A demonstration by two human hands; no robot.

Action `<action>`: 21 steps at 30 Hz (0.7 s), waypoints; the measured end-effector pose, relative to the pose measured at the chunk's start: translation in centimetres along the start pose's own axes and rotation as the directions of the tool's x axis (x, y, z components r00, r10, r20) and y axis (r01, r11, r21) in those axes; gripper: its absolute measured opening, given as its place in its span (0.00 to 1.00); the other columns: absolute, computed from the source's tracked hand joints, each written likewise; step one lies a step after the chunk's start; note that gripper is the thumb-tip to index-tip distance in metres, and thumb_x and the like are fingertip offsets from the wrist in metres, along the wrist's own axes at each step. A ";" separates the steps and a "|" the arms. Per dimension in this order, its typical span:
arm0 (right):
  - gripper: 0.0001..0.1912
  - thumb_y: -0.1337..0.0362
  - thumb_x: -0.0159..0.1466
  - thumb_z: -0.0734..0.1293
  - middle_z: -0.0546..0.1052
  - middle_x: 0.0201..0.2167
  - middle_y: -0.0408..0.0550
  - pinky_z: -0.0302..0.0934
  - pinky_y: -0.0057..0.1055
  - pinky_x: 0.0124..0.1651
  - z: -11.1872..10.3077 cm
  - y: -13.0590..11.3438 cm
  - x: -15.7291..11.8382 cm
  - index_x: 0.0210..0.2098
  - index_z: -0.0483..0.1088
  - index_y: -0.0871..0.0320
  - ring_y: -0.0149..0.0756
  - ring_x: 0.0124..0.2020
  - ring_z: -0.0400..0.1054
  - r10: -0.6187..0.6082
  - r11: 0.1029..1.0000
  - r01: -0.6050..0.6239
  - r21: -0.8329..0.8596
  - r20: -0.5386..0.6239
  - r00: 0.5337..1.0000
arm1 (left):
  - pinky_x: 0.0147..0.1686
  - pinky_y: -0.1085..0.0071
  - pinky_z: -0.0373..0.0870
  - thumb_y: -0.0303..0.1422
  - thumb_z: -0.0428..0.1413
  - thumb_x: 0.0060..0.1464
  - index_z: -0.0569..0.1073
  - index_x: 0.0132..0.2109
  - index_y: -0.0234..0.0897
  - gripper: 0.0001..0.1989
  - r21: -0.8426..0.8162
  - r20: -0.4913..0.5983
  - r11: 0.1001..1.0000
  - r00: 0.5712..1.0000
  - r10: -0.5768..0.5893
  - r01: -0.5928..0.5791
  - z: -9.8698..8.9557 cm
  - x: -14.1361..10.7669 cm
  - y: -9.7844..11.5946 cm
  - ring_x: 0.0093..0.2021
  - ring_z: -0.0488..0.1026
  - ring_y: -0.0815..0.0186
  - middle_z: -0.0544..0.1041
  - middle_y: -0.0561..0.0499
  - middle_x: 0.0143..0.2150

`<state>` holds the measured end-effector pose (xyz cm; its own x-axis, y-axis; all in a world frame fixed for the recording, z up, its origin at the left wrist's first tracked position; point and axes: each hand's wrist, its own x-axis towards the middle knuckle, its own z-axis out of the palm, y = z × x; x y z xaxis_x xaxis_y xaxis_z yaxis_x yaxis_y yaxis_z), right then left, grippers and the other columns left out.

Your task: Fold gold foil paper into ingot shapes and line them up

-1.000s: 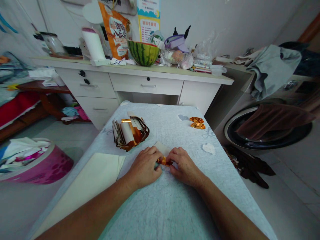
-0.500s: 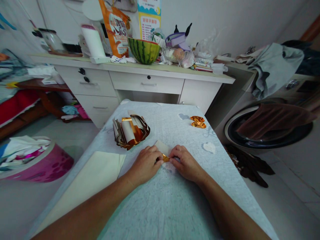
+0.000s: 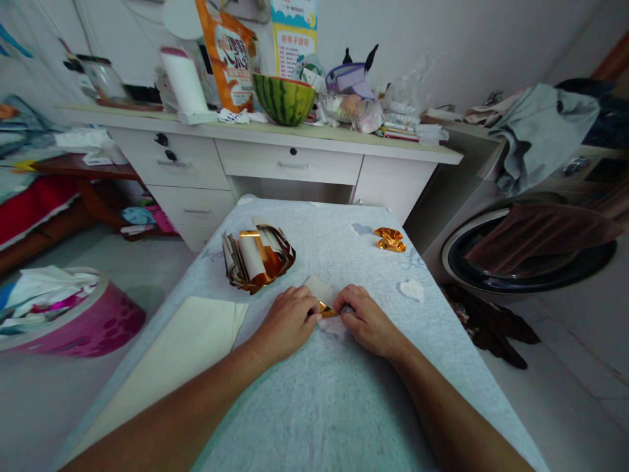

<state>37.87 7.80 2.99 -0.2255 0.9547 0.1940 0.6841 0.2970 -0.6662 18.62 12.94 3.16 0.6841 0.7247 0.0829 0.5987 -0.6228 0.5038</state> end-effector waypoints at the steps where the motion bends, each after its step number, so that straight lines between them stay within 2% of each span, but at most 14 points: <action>1: 0.08 0.76 0.57 0.62 0.69 0.34 0.45 0.54 0.34 0.45 0.0 -0.1 0.0 0.33 0.68 0.59 0.36 0.40 0.60 0.006 1.000 -0.006 -0.007 -0.003 1.000 | 0.41 0.66 0.61 0.31 0.51 0.56 0.73 0.33 0.38 0.06 -0.002 -0.002 1.000 1.000 0.001 -0.001 0.0 0.0 0.0 0.41 0.66 0.61 0.70 0.50 0.35; 5: 0.01 0.69 0.61 0.66 0.69 0.34 0.46 0.54 0.34 0.45 0.2 -0.2 0.0 0.32 0.69 0.59 0.36 0.40 0.60 0.037 0.999 -0.037 -0.036 -0.002 0.999 | 0.42 0.66 0.61 0.32 0.52 0.56 0.73 0.33 0.39 0.06 -0.019 -0.014 1.000 1.000 0.000 0.000 0.2 0.0 -0.2 0.41 0.66 0.62 0.71 0.51 0.35; 14: 0.05 0.69 0.63 0.65 0.69 0.34 0.47 0.54 0.33 0.45 0.8 -0.4 0.1 0.30 0.70 0.59 0.35 0.40 0.60 0.088 0.990 -0.091 -0.109 -0.038 0.995 | 0.42 0.66 0.61 0.33 0.54 0.55 0.72 0.31 0.38 0.06 -0.028 -0.012 0.999 1.000 -0.023 0.022 0.0 0.1 0.1 0.40 0.67 0.62 0.71 0.51 0.34; 21: 0.05 0.68 0.61 0.66 0.69 0.33 0.47 0.54 0.32 0.44 1.5 -0.7 0.4 0.28 0.70 0.59 0.36 0.39 0.60 0.147 0.975 -0.159 -0.156 -0.087 0.985 | 0.43 0.66 0.61 0.33 0.50 0.58 0.74 0.34 0.39 0.10 -0.004 -0.028 1.000 0.999 -0.018 0.018 0.2 0.2 0.1 0.41 0.67 0.62 0.71 0.50 0.35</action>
<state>36.29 7.95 2.49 -0.0613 0.9858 0.1564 0.8107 0.1406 -0.5684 18.88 12.96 2.99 0.6613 0.7437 0.0984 0.6087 -0.6086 0.5090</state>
